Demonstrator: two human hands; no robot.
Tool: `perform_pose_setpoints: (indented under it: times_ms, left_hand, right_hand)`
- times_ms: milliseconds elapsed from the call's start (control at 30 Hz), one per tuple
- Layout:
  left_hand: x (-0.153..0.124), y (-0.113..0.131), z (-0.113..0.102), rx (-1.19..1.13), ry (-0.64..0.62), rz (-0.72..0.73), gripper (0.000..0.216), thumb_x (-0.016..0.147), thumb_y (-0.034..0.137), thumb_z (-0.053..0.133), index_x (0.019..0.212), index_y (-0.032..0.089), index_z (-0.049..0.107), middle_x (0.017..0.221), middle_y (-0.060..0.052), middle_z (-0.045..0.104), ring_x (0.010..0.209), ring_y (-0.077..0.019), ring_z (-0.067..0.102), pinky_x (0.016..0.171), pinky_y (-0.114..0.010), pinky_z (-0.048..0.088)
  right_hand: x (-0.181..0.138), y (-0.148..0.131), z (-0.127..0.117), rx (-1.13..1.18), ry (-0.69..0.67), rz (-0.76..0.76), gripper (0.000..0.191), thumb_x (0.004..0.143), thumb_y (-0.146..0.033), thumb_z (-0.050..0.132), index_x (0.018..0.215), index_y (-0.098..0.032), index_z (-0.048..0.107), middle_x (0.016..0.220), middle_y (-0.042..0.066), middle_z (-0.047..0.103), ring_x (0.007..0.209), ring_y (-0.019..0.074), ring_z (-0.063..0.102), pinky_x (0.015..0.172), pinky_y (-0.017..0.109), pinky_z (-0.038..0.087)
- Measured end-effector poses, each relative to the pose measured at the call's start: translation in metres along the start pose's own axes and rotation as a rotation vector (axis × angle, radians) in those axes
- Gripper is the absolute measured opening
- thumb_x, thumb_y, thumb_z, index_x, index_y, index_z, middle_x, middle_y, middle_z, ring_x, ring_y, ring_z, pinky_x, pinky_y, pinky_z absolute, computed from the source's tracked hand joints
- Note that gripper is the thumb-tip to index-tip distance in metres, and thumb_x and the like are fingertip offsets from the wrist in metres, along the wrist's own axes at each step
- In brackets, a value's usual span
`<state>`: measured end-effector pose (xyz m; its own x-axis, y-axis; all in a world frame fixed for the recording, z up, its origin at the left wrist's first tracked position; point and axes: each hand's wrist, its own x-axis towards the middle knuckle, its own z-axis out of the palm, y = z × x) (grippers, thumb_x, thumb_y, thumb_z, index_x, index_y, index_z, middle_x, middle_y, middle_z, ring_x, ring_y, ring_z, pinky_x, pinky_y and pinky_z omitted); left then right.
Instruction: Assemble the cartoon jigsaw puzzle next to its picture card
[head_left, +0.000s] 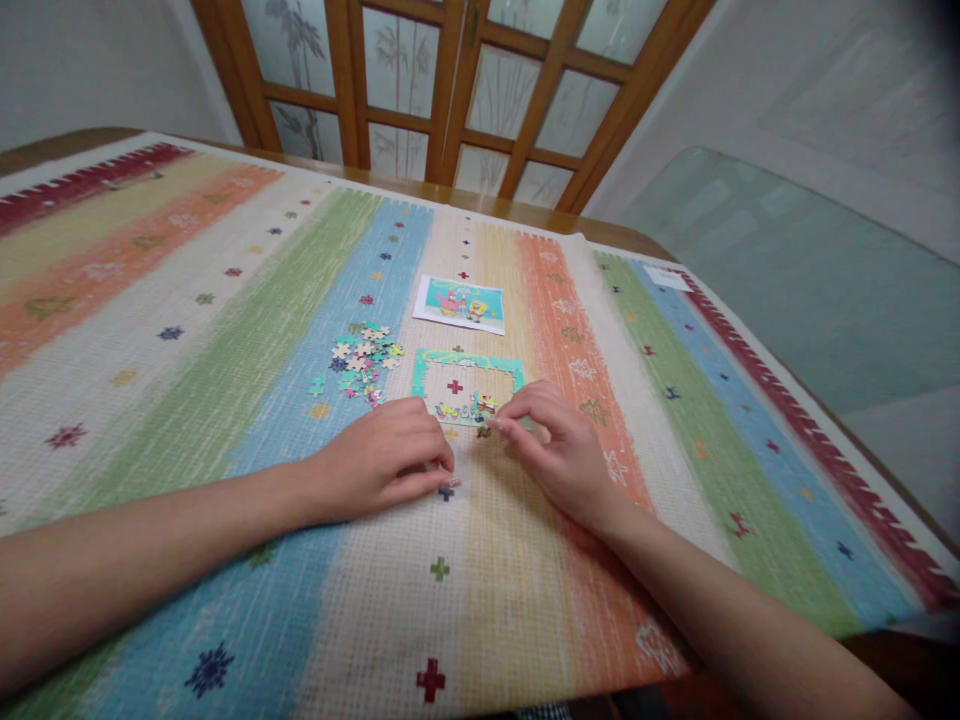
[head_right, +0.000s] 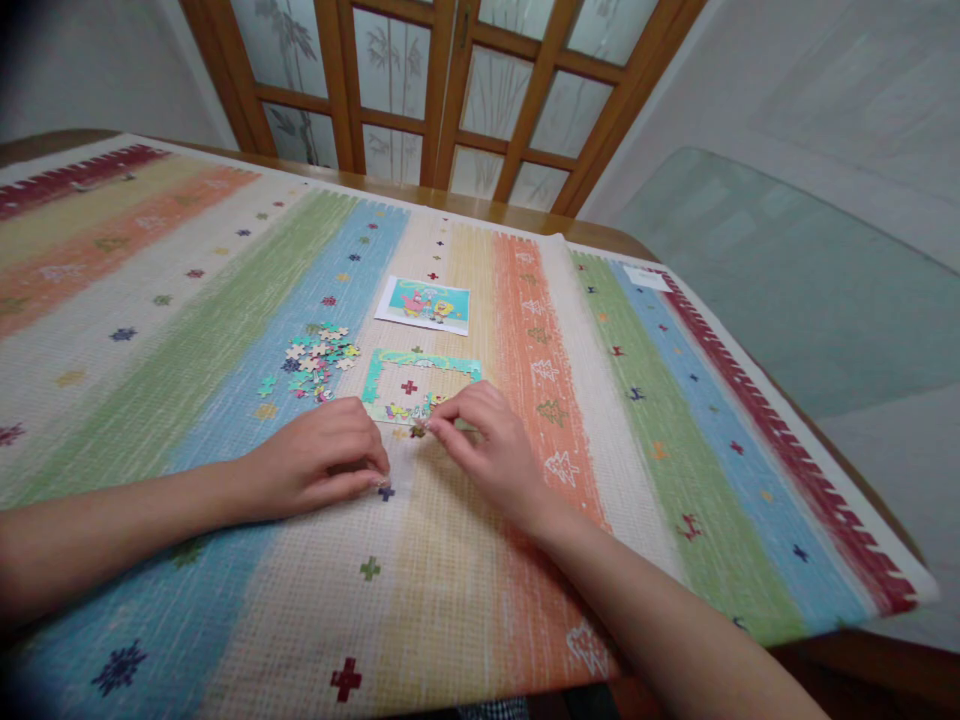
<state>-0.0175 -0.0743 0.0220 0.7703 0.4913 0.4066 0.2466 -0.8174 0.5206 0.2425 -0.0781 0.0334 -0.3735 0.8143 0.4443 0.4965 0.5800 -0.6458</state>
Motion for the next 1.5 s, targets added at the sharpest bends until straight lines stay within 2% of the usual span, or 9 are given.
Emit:
perform_pose_setpoints:
  times_ms: [67,133,267,367,567,800,967,1100,1500]
  left_hand:
    - [0.0,-0.003,-0.003,0.079,0.021,0.025,0.028,0.112,0.036,0.049,0.102,0.019,0.069,0.095,-0.005,0.072,0.09,-0.0191,0.062,0.084,-0.034,0.046]
    - [-0.001,-0.008,-0.006,0.174,0.035,0.019,0.027,0.112,0.034,0.048,0.106,0.019,0.07,0.1,-0.007,0.072,0.094,-0.0203,0.062,0.087,-0.036,0.045]
    - [-0.006,-0.019,-0.007,0.308,0.025,-0.058,0.028,0.111,0.036,0.049,0.122,0.022,0.07,0.112,-0.009,0.072,0.106,-0.0247,0.06,0.095,-0.04,0.046]
    - [-0.008,-0.024,-0.004,0.335,0.006,-0.093,0.037,0.11,0.039,0.051,0.141,0.022,0.061,0.132,-0.011,0.068,0.121,-0.0281,0.057,0.108,-0.046,0.043]
    - [-0.01,-0.027,0.002,0.355,-0.113,-0.093,0.05,0.111,0.04,0.048,0.157,0.02,0.049,0.158,-0.011,0.057,0.147,-0.0318,0.044,0.125,-0.052,0.031]
    - [-0.012,-0.029,0.003,0.353,-0.139,-0.123,0.05,0.112,0.043,0.044,0.157,0.021,0.051,0.159,-0.009,0.057,0.15,-0.0328,0.043,0.126,-0.053,0.031]
    - [-0.012,-0.028,0.002,0.35,-0.143,-0.113,0.05,0.113,0.043,0.042,0.157,0.021,0.05,0.159,-0.009,0.056,0.151,-0.0316,0.043,0.126,-0.051,0.032]
    - [-0.012,-0.029,0.002,0.349,-0.15,-0.106,0.05,0.113,0.041,0.044,0.156,0.018,0.05,0.16,-0.011,0.055,0.151,-0.0317,0.043,0.126,-0.051,0.033]
    - [-0.011,-0.028,0.001,0.346,-0.153,-0.111,0.049,0.113,0.042,0.043,0.156,0.018,0.05,0.16,-0.011,0.055,0.151,-0.0301,0.043,0.127,-0.05,0.033]
  right_hand:
    - [0.008,0.011,-0.011,-0.075,0.074,0.016,0.022,0.102,-0.036,0.064,0.083,-0.027,0.069,0.081,0.002,0.072,0.082,0.0223,0.066,0.078,0.04,0.049]
    - [0.015,0.024,-0.02,-0.156,0.077,0.036,0.024,0.102,-0.04,0.064,0.082,-0.027,0.069,0.082,0.004,0.072,0.083,0.0239,0.066,0.081,0.042,0.05]
    - [0.031,0.047,-0.026,-0.245,-0.106,0.031,0.028,0.104,-0.044,0.057,0.084,-0.027,0.068,0.084,0.006,0.073,0.087,0.0267,0.066,0.083,0.043,0.05]
    - [0.043,0.058,-0.023,-0.26,-0.273,-0.011,0.024,0.105,-0.04,0.051,0.093,-0.027,0.067,0.095,0.009,0.073,0.095,0.0283,0.064,0.088,0.045,0.051]
    - [0.048,0.07,-0.012,-0.229,-0.3,-0.073,0.023,0.106,-0.038,0.049,0.092,-0.024,0.061,0.098,0.009,0.069,0.098,0.0269,0.061,0.094,0.046,0.048]
    - [0.041,0.084,-0.014,-0.014,-0.231,-0.021,0.025,0.1,-0.047,0.065,0.088,-0.025,0.068,0.1,0.007,0.067,0.102,0.0251,0.064,0.096,0.047,0.051]
    - [0.042,0.089,-0.015,0.101,-0.163,0.047,0.031,0.096,-0.055,0.068,0.087,-0.025,0.072,0.106,0.008,0.069,0.109,0.0259,0.066,0.101,0.05,0.051]
    - [0.041,0.089,-0.014,0.154,-0.137,0.064,0.03,0.094,-0.054,0.072,0.086,-0.025,0.073,0.111,0.01,0.069,0.115,0.0274,0.066,0.107,0.055,0.05]
    - [0.04,0.087,-0.013,0.094,-0.157,0.004,0.024,0.097,-0.048,0.071,0.089,-0.025,0.072,0.115,0.01,0.071,0.124,0.028,0.065,0.11,0.055,0.048]
